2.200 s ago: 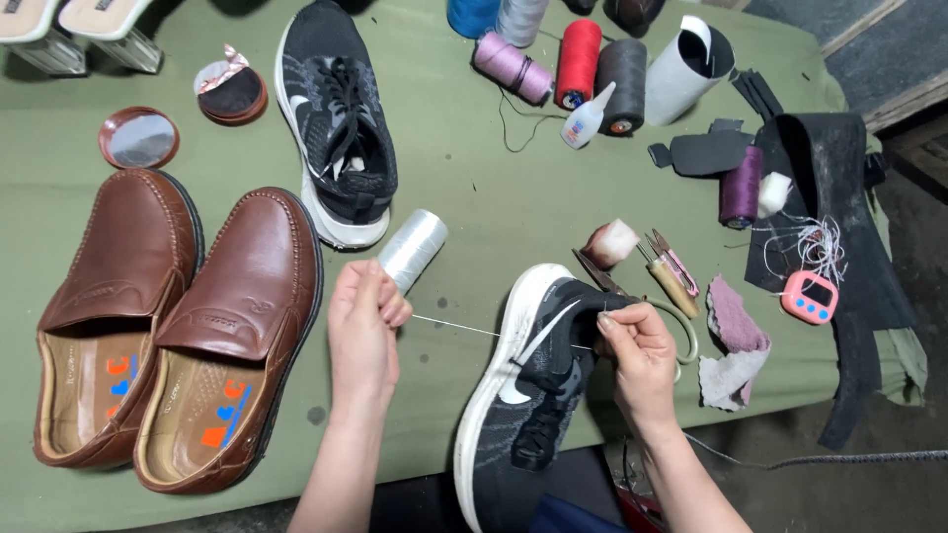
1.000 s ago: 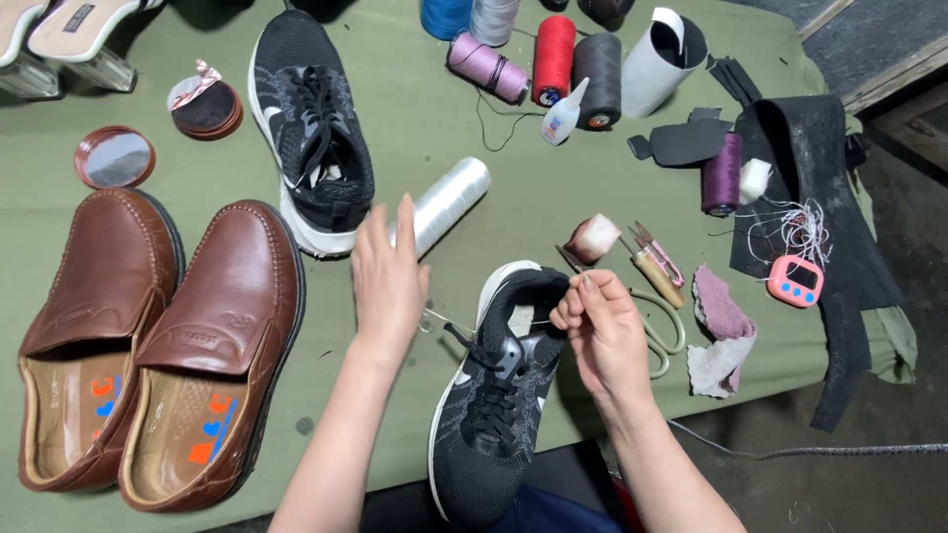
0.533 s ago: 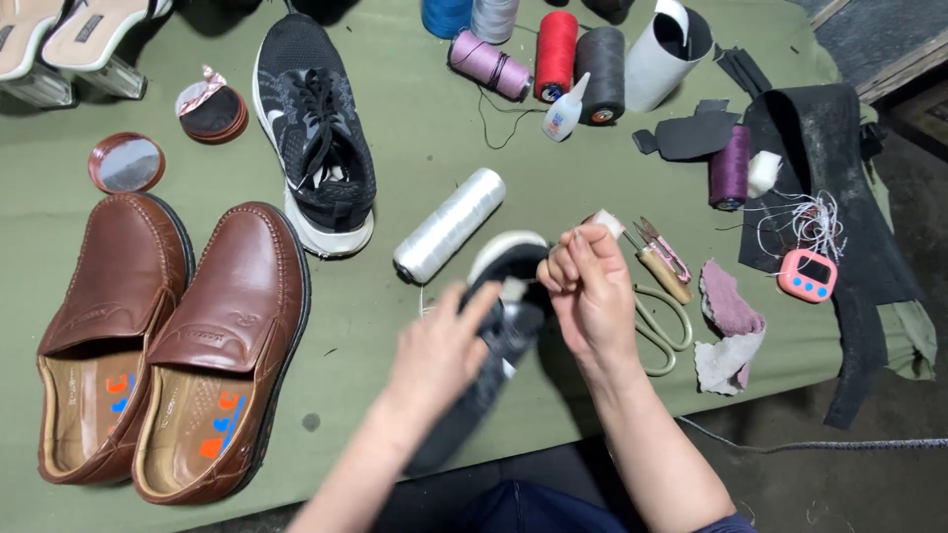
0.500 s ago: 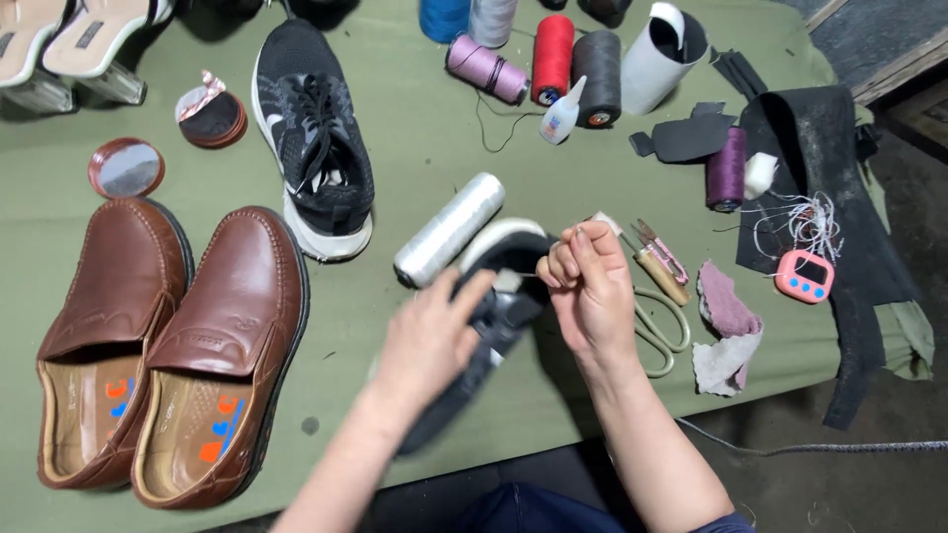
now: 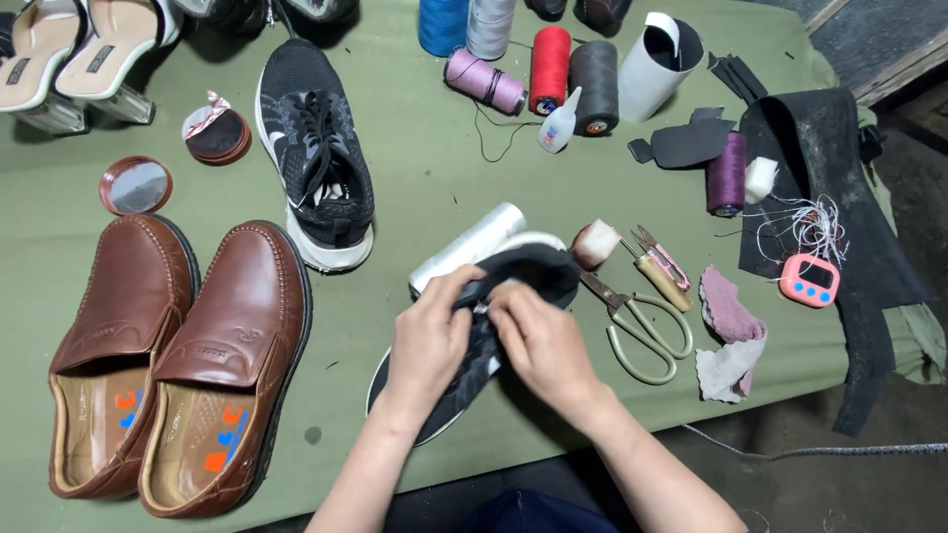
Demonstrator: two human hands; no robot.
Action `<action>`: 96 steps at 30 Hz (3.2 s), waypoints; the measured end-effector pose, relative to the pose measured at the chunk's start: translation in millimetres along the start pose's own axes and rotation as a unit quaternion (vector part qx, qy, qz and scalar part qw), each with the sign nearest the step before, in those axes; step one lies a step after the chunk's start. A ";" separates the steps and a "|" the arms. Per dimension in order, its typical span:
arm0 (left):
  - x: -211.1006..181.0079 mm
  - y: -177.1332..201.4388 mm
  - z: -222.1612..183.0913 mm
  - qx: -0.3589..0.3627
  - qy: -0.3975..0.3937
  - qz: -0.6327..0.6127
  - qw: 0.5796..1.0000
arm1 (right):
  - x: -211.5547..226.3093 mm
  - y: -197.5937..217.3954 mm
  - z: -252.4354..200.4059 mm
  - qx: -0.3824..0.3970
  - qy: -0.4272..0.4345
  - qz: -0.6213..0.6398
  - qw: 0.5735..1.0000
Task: Hand-sewing the upper part of a black sneaker to its sole using a needle and thread at a repair bench.
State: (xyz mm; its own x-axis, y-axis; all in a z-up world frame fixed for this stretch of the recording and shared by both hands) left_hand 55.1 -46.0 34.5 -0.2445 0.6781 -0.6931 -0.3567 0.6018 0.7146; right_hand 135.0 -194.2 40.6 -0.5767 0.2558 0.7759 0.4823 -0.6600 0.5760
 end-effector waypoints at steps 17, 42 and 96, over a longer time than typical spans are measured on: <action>16.0 -22.4 17.5 0.014 0.065 0.084 0.994 | -32.8 -28.9 -45.6 -0.137 0.229 0.058 0.962; 8.6 -27.9 20.0 -0.096 -0.234 0.170 0.952 | -29.8 -25.6 -40.6 -0.123 0.256 0.051 0.958; 10.3 -30.0 2.2 0.001 -0.001 0.265 0.964 | -179.1 102.8 -57.1 -0.185 -0.083 -0.288 0.936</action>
State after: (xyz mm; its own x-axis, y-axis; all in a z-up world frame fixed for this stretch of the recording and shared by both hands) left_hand 65.2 -56.1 6.2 -0.3907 0.8914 -0.2295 -0.1793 0.1709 0.9688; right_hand 250.2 -348.1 -53.8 -0.5450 0.7311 0.4104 -0.1572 -0.5699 0.8065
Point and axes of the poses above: each hand's wrist, its own z-axis towards the middle knuckle, its own y-axis out of the back of the hand, x = y × z, the point moved 1 cm from there along z, towards the middle knuckle, and after that the axes turned 10 degrees about z, right-handed, at the moved point
